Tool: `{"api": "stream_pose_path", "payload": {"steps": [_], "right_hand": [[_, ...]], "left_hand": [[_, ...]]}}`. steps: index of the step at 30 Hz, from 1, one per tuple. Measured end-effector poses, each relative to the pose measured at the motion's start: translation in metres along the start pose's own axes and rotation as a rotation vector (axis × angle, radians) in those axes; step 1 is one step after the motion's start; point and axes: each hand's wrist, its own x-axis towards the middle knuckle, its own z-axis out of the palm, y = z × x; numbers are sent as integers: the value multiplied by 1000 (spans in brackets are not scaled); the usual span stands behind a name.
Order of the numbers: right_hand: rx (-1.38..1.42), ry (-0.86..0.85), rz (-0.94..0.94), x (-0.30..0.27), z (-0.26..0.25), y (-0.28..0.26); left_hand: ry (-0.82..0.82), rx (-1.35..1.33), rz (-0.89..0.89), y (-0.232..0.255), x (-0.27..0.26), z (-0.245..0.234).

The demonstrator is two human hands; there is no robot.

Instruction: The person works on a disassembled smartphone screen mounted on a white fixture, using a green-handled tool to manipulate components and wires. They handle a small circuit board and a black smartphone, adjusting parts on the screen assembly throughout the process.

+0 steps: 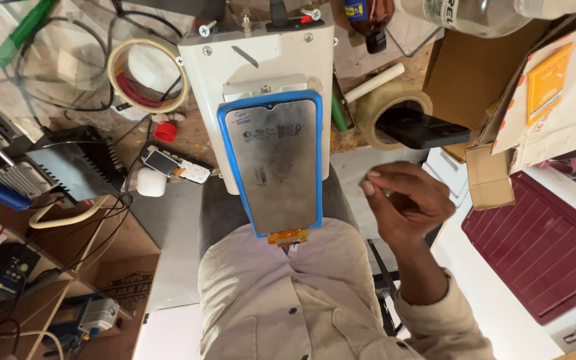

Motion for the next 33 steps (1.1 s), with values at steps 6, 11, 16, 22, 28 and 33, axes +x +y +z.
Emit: {"api": "stream_pose_path", "payload": {"steps": [6,11,16,22,28,33], "right_hand": [[57,-23,19,-30,-32,20],[129,-21,25,-62,-61,46],[235,-28,51,-95,-101,80],[293,48,124,-131,-152,112],[340,89,165,-140,-178,128],[312,89,188,-133,-176,125]], "left_hand": [[-24,-28,-14,9,-5,5],[-5,19,60,26,23,2],[63,263,303,41,93,-8],[177,217,280,84,179,-26],[76,419,329,99,216,-39],[85,434,382,87,215,-37]]}}
